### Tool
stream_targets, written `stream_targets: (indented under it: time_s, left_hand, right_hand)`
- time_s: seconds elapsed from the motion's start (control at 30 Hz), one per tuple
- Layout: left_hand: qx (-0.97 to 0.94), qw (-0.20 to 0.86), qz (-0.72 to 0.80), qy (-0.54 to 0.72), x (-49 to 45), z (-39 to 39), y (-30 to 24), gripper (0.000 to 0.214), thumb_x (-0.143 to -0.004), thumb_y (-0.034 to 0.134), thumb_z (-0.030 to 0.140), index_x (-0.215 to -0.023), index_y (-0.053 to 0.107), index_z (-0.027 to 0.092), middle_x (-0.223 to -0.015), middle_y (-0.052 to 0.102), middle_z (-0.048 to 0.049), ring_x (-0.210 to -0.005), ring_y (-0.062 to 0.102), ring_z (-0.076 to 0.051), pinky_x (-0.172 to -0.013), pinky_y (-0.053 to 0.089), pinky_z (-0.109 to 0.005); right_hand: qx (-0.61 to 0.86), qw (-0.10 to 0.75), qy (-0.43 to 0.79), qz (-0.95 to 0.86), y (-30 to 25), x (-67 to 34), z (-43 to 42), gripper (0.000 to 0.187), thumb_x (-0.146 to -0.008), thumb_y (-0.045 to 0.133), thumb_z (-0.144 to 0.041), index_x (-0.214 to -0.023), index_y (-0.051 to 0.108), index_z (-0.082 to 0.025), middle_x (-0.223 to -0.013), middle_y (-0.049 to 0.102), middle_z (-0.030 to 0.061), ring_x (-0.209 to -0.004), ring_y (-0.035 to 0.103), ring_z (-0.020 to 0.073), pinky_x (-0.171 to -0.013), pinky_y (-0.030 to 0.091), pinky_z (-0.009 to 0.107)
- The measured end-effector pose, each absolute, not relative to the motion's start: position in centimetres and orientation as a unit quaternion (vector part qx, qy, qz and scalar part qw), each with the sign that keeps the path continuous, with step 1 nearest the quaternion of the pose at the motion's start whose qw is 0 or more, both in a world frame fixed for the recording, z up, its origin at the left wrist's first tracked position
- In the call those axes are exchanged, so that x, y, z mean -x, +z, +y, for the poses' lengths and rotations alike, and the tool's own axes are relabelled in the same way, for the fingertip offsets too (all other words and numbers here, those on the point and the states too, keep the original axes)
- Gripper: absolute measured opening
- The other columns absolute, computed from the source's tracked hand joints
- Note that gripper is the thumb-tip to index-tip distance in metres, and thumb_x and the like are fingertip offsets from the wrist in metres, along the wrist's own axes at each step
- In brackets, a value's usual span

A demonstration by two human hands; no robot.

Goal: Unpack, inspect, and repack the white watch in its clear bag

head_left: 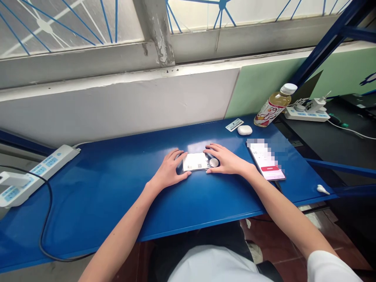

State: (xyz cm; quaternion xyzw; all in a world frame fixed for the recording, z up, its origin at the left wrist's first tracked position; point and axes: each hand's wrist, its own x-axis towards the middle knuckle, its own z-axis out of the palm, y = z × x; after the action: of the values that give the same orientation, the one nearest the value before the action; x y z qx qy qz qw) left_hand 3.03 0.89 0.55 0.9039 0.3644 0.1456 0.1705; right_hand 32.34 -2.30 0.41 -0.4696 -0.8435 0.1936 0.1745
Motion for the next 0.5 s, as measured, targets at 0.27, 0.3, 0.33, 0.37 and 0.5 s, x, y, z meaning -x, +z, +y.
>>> stream_targets:
  time_s: [0.27,0.3,0.33,0.37,0.5]
  left_hand:
    - [-0.902,0.185,0.365,0.14,-2.63,1.06,0.55,0.069,-0.086,0.064,0.057,-0.144,0.047,0.023,-0.149,0.048,-0.0137,-0.144,0.033,-0.038,-0.115,0.033,-0.057]
    - [-0.901,0.187,0.366,0.14,-2.63,1.07,0.53,0.068,-0.087,0.063,0.057,-0.144,0.048,0.023,-0.149,0.047,-0.0137,-0.144,0.033,-0.038,-0.115,0.033,-0.057]
    - [-0.9,0.19,0.368,0.14,-2.63,1.07,0.51,0.067,-0.087,0.063,0.056,-0.143,0.048,0.023,-0.149,0.047,-0.0136,-0.144,0.033,-0.038,-0.115,0.033,-0.057]
    - [-0.899,0.192,0.369,0.14,-2.65,1.06,0.51,0.066,-0.087,0.063,0.056,-0.142,0.049,0.023,-0.149,0.047,-0.0135,-0.144,0.033,-0.038,-0.115,0.033,-0.057]
    - [-0.897,0.194,0.373,0.138,-2.79,1.0,0.57,0.063,-0.087,0.064,0.056,-0.138,0.052,0.022,-0.148,0.048,-0.0146,-0.144,0.033,-0.038,-0.114,0.034,-0.057]
  right_hand:
    - [0.486,0.164,0.204,-0.834,0.18,-32.32,-2.32,0.087,-0.075,0.071,-0.066,-0.144,0.047,-0.018,-0.151,0.045,0.0186,-0.146,0.031,0.0398,-0.115,0.035,0.057]
    - [0.487,0.162,0.204,-0.834,0.18,-32.35,-2.34,0.087,-0.076,0.07,-0.067,-0.145,0.046,-0.019,-0.152,0.044,0.0183,-0.146,0.03,0.0398,-0.114,0.035,0.058]
    - [0.486,0.161,0.204,-0.834,0.19,-32.38,-2.35,0.087,-0.076,0.07,-0.067,-0.145,0.047,-0.019,-0.152,0.044,0.0179,-0.146,0.03,0.0399,-0.114,0.035,0.058]
    - [0.485,0.16,0.204,-0.835,0.19,-32.41,-2.37,0.086,-0.076,0.069,-0.067,-0.144,0.047,-0.02,-0.152,0.044,0.0175,-0.146,0.031,0.0399,-0.114,0.035,0.058]
    - [0.482,0.161,0.206,-0.836,0.21,-32.44,-2.38,0.085,-0.075,0.07,-0.067,-0.142,0.05,-0.02,-0.151,0.045,0.0175,-0.145,0.032,0.04,-0.114,0.035,0.059]
